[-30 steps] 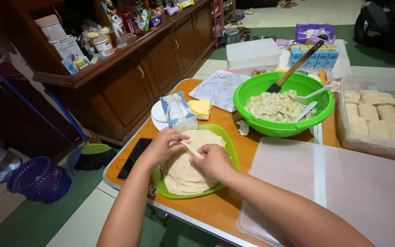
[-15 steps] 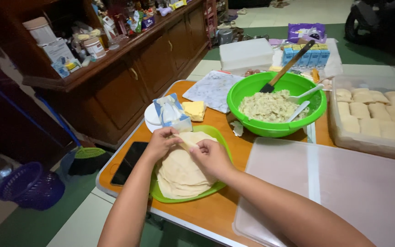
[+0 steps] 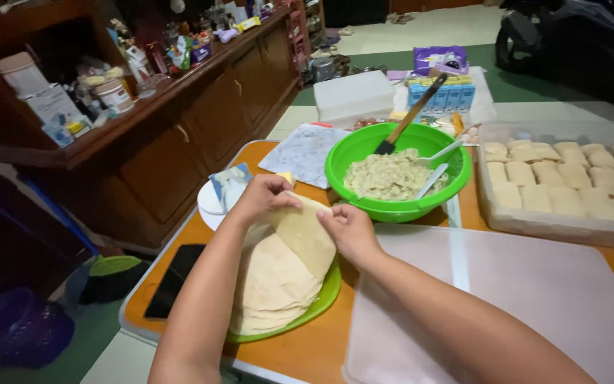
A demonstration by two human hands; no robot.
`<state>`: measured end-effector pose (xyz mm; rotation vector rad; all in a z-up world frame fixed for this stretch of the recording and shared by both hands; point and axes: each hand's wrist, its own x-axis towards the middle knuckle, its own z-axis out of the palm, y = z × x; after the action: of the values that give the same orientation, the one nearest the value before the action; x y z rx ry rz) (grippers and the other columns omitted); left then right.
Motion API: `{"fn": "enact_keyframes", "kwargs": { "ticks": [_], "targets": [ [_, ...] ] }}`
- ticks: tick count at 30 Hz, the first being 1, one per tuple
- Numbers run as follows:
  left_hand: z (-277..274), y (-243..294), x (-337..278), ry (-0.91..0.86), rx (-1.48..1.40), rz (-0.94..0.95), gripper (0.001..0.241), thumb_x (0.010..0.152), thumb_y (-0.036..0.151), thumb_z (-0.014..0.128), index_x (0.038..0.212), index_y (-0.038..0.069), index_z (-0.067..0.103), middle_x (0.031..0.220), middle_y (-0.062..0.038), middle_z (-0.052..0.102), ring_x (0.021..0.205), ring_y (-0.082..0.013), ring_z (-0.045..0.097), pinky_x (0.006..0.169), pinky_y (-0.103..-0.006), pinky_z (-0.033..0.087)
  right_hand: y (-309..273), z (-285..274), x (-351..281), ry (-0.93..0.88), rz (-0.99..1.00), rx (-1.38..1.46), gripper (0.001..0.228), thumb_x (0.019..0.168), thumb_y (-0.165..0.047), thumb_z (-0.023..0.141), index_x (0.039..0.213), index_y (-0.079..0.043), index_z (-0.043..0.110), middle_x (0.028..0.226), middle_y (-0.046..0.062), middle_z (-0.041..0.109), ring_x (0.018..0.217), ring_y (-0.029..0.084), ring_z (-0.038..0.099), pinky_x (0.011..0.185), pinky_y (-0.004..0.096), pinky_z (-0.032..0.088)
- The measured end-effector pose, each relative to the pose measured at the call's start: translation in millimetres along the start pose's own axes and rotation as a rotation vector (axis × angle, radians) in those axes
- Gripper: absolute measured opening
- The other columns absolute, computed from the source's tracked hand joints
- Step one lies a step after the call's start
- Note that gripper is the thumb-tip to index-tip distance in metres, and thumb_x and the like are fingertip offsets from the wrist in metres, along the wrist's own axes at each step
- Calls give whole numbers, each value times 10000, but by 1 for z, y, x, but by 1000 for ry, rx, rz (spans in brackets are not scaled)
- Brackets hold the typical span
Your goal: The person scoops filling onto pastry wrappers and folds or rolls them into shape.
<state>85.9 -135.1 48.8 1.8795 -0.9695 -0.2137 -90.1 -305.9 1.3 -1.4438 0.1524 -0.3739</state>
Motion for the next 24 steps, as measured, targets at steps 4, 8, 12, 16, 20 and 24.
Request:
{"fn": "enact_keyframes", "kwargs": {
  "ticks": [4,8,12,16,20,24],
  "targets": [
    [10,36,16,-30,-12,50,260,726,175,932,779,35,720,675,67,627,625,-14,532,541,-226,427,-14,-18,5,23,2,66,226,942,-215,702,1016,-5,667,802,45,755,641,70,658,563,240,517],
    [18,73,29,-34,26,134,251,727,190,930,779,38,738,664,57,638,611,-16,540,538,-222,439,-35,-41,4,70,-138,-68,222,949,-219,718,1004,-6,690,776,27,723,621,48,597,530,238,457],
    [31,109,33,-17,66,244,277,740,206,937,787,26,732,657,43,611,607,-16,520,536,-217,429,-69,-69,-8,97,-254,-210,195,945,-216,738,992,-28,715,799,7,722,671,35,619,570,214,492],
    [55,156,26,15,89,325,299,747,224,936,799,18,725,632,36,597,585,-14,520,518,-214,430,-111,-105,-31,133,-360,-324,191,944,-215,732,1014,-38,713,822,-3,732,696,30,636,585,212,514],
    [89,194,18,66,30,379,296,760,231,929,807,14,733,618,33,601,568,-18,528,504,-224,430,-139,-152,-48,118,-491,-425,174,987,-180,698,1067,-30,660,884,2,734,766,34,669,643,222,540],
    [125,226,4,90,-21,460,280,761,234,919,824,24,744,637,31,643,555,-17,567,497,-223,453,-181,-187,-91,124,-653,-761,174,968,-127,696,1082,-6,646,848,46,742,730,72,728,625,234,556]
  ]
}}
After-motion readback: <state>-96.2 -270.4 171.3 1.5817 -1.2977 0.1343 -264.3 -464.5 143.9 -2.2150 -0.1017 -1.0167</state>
